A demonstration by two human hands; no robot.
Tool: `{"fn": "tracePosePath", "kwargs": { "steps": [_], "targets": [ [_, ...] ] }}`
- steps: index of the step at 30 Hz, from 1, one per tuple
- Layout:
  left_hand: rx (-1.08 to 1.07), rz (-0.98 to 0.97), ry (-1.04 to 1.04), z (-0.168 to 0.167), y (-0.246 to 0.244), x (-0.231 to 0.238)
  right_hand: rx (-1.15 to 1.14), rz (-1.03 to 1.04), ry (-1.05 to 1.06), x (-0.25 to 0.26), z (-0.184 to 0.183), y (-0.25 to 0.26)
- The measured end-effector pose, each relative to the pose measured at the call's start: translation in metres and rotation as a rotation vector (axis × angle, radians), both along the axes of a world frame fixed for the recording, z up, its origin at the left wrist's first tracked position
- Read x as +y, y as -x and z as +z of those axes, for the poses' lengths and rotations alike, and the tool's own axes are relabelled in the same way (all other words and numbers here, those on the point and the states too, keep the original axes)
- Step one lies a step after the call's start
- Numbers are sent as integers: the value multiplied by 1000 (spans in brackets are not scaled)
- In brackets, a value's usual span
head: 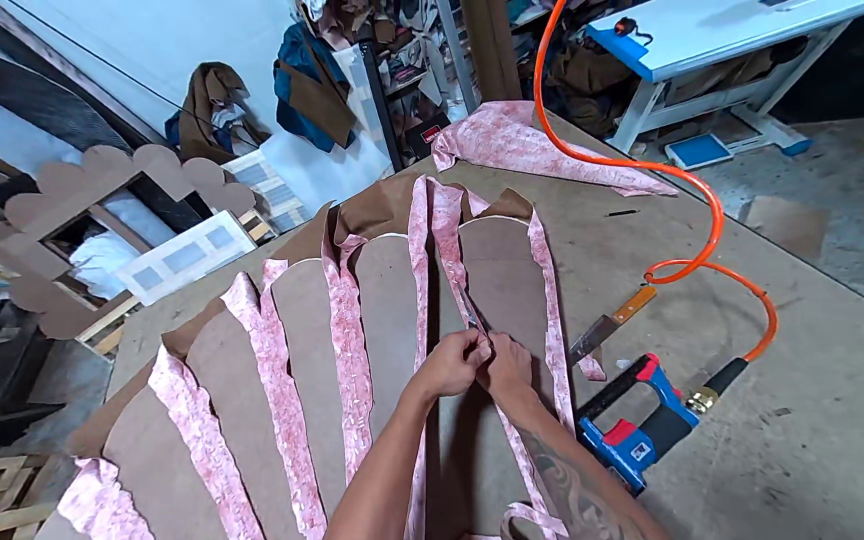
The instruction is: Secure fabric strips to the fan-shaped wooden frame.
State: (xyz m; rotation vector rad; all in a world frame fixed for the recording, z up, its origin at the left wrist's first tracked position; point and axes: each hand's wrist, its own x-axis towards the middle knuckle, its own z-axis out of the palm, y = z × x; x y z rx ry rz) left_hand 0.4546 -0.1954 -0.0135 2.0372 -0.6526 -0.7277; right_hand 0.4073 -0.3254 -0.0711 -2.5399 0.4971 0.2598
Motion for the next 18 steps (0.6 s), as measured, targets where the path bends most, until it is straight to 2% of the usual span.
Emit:
{"fn": "tracePosePath", "kwargs": {
  "steps": [3, 9, 12, 16, 17, 18],
  "targets": [
    [6, -28, 38, 1, 1, -2, -143, -19, -150, -3, -1, 1],
    [-41, -63, 76, 11, 6, -3, -293, 82, -311, -2, -7, 8],
    [-61, -89, 11, 19, 5, -3, -375, -39, -262, 15, -5, -1],
    [-67, -109, -10, 25, 3, 2, -290, -149, -157, 21, 9, -28],
    [-72, -109, -14, 26, 2, 3, -360, -139, -158, 22, -1, -29],
    [-74, -109, -14, 26, 2, 5, -539, -137, -174, 26, -24, -27]
  ]
}}
